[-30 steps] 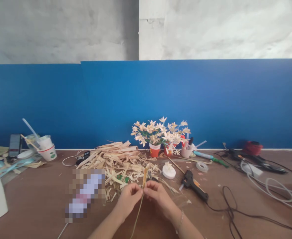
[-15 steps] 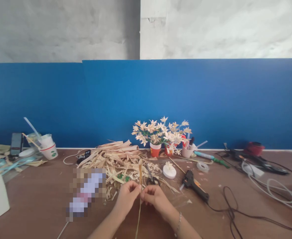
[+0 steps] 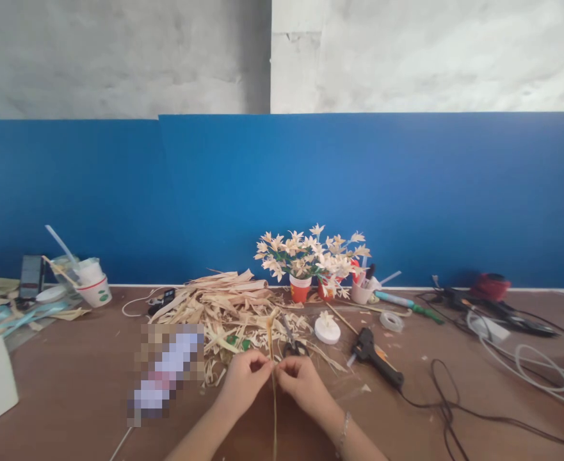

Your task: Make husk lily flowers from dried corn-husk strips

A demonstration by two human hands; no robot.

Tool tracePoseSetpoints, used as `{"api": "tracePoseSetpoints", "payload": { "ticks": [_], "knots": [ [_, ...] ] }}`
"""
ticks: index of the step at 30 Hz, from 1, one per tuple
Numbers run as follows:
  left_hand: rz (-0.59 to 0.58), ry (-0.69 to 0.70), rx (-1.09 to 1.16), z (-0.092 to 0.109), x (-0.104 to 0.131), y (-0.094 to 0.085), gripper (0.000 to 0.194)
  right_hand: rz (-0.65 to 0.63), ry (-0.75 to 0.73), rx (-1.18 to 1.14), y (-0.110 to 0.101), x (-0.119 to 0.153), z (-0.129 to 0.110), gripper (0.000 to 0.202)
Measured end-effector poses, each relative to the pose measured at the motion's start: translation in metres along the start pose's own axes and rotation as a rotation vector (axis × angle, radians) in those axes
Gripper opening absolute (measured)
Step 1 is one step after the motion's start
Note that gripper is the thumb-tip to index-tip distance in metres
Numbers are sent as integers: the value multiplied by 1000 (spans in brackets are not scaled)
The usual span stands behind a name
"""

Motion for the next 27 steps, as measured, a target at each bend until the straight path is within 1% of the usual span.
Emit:
{"api": "tracePoseSetpoints", "payload": {
  "ticks": [5,7,8,12,14,17,21,24,27],
  "knots": [
    [99,65,-189,5,4,-6,23,132,-116,281,-3,2,-4,18],
    [138,64,-220,8,5,-10,24,181,-114,320,-8,1,-4,15],
    [151,62,-221,8,5,-12,25,186,-104,298,-10,0,-4,15],
    [138,44,-166,7,3,-14,27,93,-53,82,-13,-3,-4,27],
    [119,29,-123,4,2,-10,26,50,-56,40,-10,-2,-4,28],
    [105,14,-83,2,3,-5,24,35,-78,40,-4,-1,0,25],
    [98,10,-86,3,5,-3,24,28,-83,32,0,-1,5,28],
    [93,3,-95,5,5,-2,24,29,-83,43,0,-1,2,25],
    [96,5,-98,5,5,-2,23,64,-82,73,0,0,-3,22]
  ]
}}
Point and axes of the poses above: each hand's wrist, its own x-axis away from the middle knuckle, its own y-axis out of the palm, z = x × y, the point moved 3 cm from there along -x, towards the middle knuckle, and after that the axes turned 7 degrees about -x, right-handed, at the moved point
